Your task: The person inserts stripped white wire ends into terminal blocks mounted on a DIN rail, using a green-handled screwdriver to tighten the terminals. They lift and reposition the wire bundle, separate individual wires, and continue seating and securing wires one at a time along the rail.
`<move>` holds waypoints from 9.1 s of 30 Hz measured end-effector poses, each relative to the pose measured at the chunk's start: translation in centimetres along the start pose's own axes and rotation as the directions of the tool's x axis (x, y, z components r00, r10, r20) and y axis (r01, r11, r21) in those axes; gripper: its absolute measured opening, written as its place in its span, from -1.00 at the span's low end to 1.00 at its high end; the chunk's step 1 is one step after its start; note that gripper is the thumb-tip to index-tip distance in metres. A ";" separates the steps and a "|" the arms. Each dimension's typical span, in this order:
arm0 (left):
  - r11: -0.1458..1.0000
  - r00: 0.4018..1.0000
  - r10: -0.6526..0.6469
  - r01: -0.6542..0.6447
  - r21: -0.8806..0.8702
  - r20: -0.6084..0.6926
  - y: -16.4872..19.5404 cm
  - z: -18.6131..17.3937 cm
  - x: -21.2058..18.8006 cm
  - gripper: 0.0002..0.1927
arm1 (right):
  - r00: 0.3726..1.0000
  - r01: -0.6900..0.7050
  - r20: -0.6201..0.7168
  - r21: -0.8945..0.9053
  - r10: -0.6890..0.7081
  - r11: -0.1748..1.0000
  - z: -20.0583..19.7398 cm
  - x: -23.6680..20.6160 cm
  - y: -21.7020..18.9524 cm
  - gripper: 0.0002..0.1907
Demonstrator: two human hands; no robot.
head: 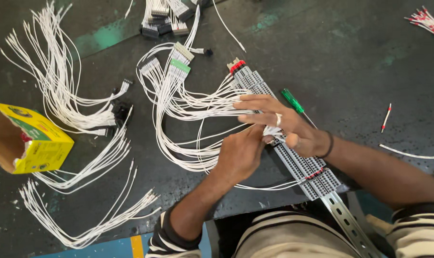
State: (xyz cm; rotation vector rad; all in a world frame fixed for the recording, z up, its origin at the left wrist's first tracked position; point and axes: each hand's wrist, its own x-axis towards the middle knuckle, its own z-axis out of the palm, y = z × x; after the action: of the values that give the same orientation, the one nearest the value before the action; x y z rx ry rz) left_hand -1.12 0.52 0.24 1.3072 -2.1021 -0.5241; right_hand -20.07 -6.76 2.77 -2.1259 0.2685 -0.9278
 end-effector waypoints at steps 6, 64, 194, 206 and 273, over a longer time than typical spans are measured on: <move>1.000 1.000 0.009 -0.009 -0.022 -0.005 -0.4 0.4 -0.1 -0.77 | 1.000 -0.001 0.015 0.037 0.000 0.999 0.6 0.0 0.0 0.00; 0.992 0.991 0.053 -0.066 -0.106 -0.120 -3.4 -1.3 1.2 -0.70 | 0.962 -0.142 -0.209 0.168 0.176 0.976 -0.6 -2.8 3.2 -0.33; 0.978 0.967 0.108 -0.145 -0.149 -0.233 0.3 -3.2 -0.6 -0.83 | 0.947 -0.308 -0.091 0.024 0.309 0.951 -2.5 -1.8 2.3 -0.77; 0.997 0.997 0.071 -0.071 -0.015 -0.024 0.7 -3.4 -1.3 -0.83 | 0.987 -0.105 -0.112 0.093 0.115 0.990 -1.5 -1.9 0.0 -0.36; 0.996 0.997 -0.024 0.018 -0.090 -0.067 0.8 -3.8 -1.2 -0.81 | 0.971 -0.094 -0.205 0.153 0.125 0.984 -0.7 -2.5 0.3 -0.27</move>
State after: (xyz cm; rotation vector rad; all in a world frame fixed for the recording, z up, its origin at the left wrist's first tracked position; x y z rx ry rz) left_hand 1.34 1.91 3.23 1.2800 -1.9884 -0.5675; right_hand -22.29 -6.25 1.51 -1.8637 0.4118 -1.0785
